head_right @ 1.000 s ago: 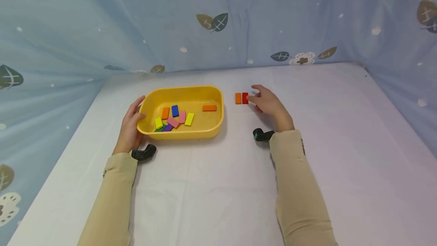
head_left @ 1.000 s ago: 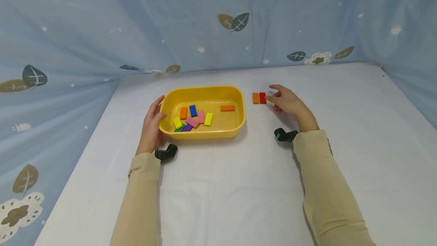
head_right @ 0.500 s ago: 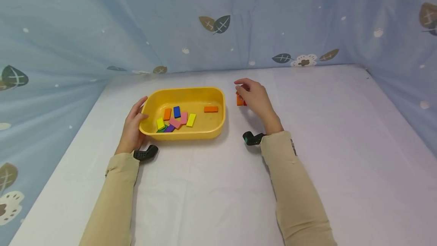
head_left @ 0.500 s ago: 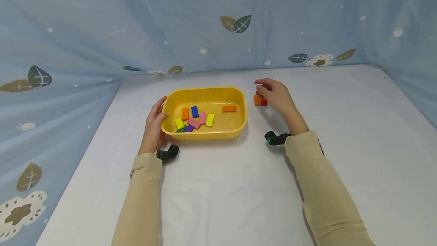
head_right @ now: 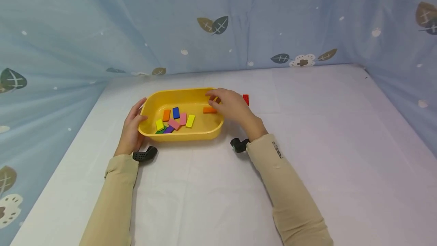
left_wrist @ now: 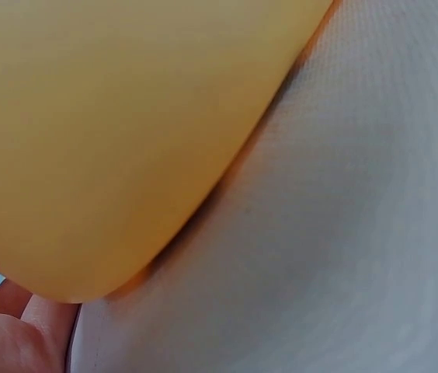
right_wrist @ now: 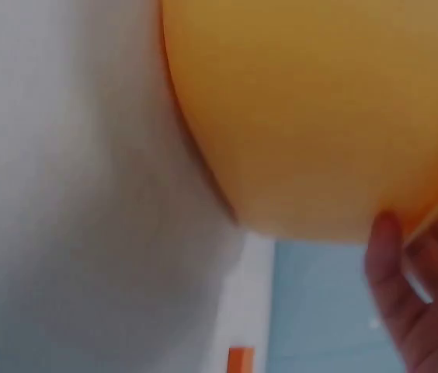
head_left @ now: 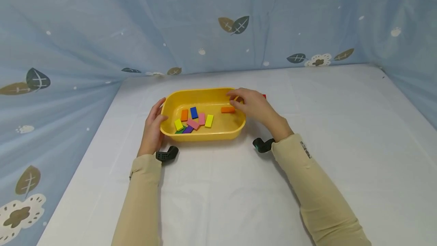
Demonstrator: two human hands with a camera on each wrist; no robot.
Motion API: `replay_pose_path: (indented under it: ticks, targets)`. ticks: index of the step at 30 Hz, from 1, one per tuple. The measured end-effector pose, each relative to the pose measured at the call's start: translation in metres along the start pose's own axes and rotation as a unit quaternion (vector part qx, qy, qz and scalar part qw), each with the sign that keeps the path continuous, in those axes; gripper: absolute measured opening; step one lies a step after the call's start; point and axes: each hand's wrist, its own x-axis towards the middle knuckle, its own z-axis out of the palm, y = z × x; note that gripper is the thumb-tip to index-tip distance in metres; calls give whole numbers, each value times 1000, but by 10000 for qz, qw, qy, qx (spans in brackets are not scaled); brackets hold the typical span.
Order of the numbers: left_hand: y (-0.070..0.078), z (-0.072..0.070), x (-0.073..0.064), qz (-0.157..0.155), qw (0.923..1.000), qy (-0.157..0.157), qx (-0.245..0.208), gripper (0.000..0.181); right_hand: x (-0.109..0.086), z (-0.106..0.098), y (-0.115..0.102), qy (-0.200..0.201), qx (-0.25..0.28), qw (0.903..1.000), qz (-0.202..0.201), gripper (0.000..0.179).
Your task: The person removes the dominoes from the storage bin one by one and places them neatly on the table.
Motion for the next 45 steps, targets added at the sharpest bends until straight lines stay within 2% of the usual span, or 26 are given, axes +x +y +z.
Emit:
replay_pose_path:
  ticks: [3, 7, 11, 15, 20, 26, 29, 33, 36, 41, 45]
  targets:
    - [0, 0, -1, 6, 10000, 7, 10, 54, 0, 4, -6, -331, -255, 9991, 6, 38]
    - [-1, 0, -2, -53, 10000, 37, 33, 55, 0, 12, -14, -528, -766, 9956, 113, 40]
    - [-2, -1, -2, 11, 10000, -12, 19, 54, -2, 21, -20, -676, -1522, 9860, 98, 39]
    - [-3, -2, 0, 135, 9999, -64, -14, 53, -2, 26, -25, -903, -1895, 9777, 91, 37]
    - [-2, -3, 0, 102, 9999, -27, -64, 53, -3, 25, -28, -1357, -2469, 9595, -66, 33]
    - [-1, -1, 3, 113, 9999, 15, -72, 53, -3, 24, -27, -1559, -3335, 9267, -756, 30]
    - [0, -1, 2, 55, 10000, 32, -12, 53, -4, 25, -27, -1555, -3316, 9274, -756, 27]
    - [-1, -2, 1, 78, 9999, 58, -31, 53, -5, 27, -28, -1352, -2819, 9491, -393, 25]
    - [-2, -2, 1, 167, 9998, 13, -120, 53, -5, 29, -28, -1181, -2557, 9595, -105, 25]
    - [-1, -2, -1, 80, 9999, -4, -104, 54, -6, 29, -29, -1217, -2472, 9613, 21, 25]
    - [0, -1, -1, 80, 9999, -14, -85, 54, -6, 28, -29, -1273, -2564, 9581, 18, 26]
